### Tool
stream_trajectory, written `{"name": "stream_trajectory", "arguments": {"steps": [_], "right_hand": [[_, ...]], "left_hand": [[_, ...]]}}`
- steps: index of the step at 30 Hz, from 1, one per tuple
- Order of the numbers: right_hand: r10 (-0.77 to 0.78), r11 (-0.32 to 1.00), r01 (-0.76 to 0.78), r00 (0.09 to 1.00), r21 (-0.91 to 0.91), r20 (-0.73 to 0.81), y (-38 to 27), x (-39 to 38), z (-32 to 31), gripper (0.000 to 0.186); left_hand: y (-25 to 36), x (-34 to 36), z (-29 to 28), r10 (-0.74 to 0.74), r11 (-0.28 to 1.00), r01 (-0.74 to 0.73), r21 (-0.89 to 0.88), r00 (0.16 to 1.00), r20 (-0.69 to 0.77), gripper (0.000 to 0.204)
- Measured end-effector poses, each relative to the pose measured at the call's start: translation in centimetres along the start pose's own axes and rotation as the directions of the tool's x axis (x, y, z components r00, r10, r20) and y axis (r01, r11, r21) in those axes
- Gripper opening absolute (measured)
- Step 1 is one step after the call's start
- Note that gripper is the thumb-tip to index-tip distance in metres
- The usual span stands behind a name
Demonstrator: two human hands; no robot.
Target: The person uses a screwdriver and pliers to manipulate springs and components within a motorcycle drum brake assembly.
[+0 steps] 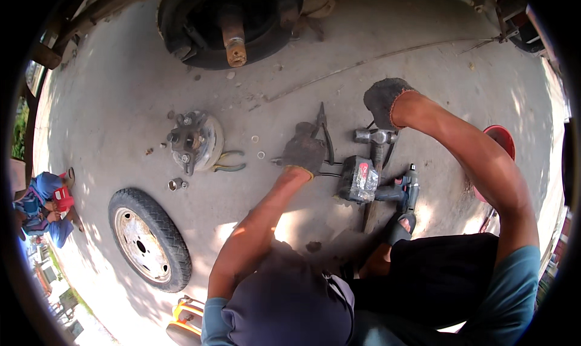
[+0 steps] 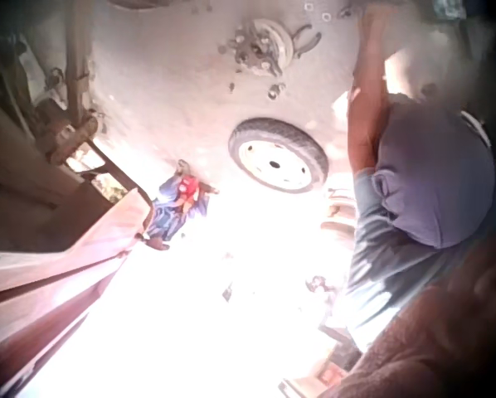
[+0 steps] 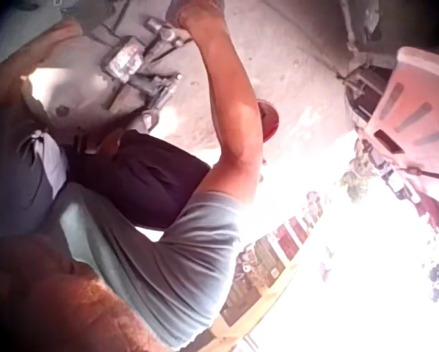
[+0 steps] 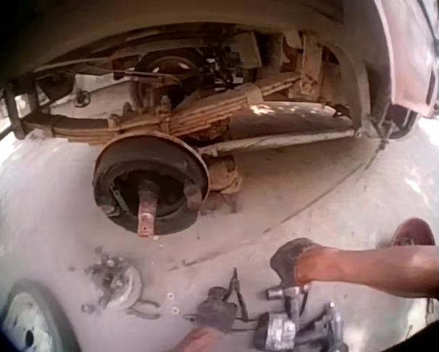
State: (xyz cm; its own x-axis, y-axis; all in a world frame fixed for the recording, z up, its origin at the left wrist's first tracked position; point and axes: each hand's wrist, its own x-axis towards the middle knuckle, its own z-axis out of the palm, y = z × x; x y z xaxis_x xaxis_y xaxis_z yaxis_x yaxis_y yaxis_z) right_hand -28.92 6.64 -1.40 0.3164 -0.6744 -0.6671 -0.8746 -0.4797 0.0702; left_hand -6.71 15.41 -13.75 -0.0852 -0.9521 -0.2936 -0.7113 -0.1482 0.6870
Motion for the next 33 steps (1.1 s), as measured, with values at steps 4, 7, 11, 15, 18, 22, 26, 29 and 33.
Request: {"name": "stream_trajectory", "arguments": {"steps": [4, 7, 11, 15, 18, 22, 26, 29, 33], "right_hand": [[0.068, 0.997, -0.066, 0.995, -0.038, 0.072, 3.3, 0.1, 2.1, 0.028], [-0.006, 0.949, 0.073, 0.977, 0.306, -0.213, 6.3, -1.6, 2.4, 0.037], [0.007, 0.545, 0.158, 0.981, 0.823, -0.193, 3.6, -2.2, -1.6, 0.042], [0.117, 0.055, 0.227, 0.966, 0.972, -0.232, -2.9, -4.3, -1.8, 0.038], [0.067, 0.136, 0.246, 0.964, 0.96, -0.257, -5.7, -6.1, -2.9, 0.034], [0.242, 0.277, 0.257, 0.914, 0.926, -0.326, -4.9, -7.9, -2.4, 0.034], [0.254, 0.427, 0.157, 0.924, 0.891, -0.285, -5.3, -9.7, -3.0, 0.036], [0.31, 0.546, 0.156, 0.875, 0.823, -0.372, -5.1, -9.7, -1.3, 0.038], [0.5, 0.334, 0.209, 0.787, 0.919, -0.361, -3.2, -9.1, -4.1, 0.038]], "left_hand": [[-2.3, -0.6, -4.4, 0.046, 0.95, -0.011, -0.313, 0.993, 0.107, 0.031], [-0.6, -4.9, -8.9, -0.079, 0.746, 0.128, -0.653, 0.991, 0.104, 0.035], [1.7, -8.2, -13.2, -0.28, 0.664, 0.326, -0.672, 0.943, 0.181, 0.037], [5.5, -9.3, -12.0, -0.321, 0.459, 0.472, -0.752, 0.878, 0.355, 0.036], [0.7, -7.7, -8.0, 0.032, 0.067, 0.462, -0.884, 0.885, 0.465, 0.037], [4.2, -7.0, -7.2, 0.147, 0.263, 0.48, -0.837, 0.837, 0.527, 0.035], [1.6, -7.6, -4.7, 0.544, 0.7, -0.349, -0.623, 0.826, 0.148, 0.036], [0.3, -7.3, -4.8, 0.548, 0.691, -0.192, -0.697, 0.767, 0.333, 0.05], [-2.3, -7.5, -5.9, 0.457, 0.588, -0.032, -0.809, 0.838, 0.299, 0.043]]}}
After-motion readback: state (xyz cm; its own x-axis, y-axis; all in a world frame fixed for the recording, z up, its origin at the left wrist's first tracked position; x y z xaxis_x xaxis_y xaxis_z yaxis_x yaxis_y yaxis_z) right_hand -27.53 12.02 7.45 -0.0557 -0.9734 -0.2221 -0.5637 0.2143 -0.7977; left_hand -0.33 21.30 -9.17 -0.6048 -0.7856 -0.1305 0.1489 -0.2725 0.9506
